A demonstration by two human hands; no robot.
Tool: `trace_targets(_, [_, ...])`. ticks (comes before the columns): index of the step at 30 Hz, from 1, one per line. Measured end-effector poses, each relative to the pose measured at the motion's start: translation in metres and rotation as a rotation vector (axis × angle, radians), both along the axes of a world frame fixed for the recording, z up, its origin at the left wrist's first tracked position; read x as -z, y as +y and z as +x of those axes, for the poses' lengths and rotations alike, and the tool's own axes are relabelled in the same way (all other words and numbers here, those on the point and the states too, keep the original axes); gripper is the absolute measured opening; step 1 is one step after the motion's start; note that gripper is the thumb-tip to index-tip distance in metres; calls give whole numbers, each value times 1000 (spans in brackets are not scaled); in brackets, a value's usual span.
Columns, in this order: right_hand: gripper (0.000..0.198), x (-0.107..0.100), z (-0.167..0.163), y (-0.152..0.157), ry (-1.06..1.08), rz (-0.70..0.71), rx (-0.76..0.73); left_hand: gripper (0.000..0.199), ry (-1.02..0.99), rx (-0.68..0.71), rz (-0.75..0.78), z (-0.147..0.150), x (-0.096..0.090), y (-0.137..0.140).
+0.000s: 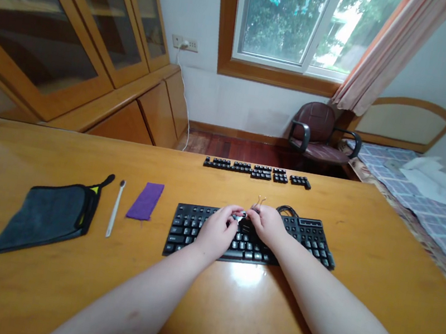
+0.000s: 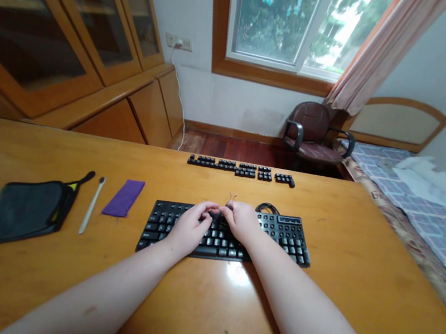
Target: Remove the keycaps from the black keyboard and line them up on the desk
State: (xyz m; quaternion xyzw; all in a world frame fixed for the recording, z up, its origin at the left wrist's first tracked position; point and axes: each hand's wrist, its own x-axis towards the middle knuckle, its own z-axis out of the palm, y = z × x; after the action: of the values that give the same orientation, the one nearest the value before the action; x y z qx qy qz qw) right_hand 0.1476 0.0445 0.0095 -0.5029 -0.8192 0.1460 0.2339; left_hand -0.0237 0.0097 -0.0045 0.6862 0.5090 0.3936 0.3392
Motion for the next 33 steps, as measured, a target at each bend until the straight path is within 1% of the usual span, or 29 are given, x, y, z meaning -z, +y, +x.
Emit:
trace_targets(7, [39, 4, -2, -2, -100, 63, -48, 30, 6, -7, 5, 0, -2, 0])
trace_targets(15, [37, 4, -4, -1, -97, 39, -69, 32, 30, 1, 24, -1, -1, 0])
trace_targets(19, [38, 6, -4, -1, -117, 35, -138, 31, 55, 4, 28, -1, 2, 1])
trace_targets(26, [39, 9, -2, -3, -139, 145, -188, 30, 66, 2, 23, 0, -1, 0])
trace_targets(31, [33, 9, -1, -5, -120, 253, -332, 33, 83, 21, 23, -1, -3, -1])
trace_targets(33, [32, 9, -1, -6, -119, 267, -349, 33, 91, 28, 29, -1, -3, -1])
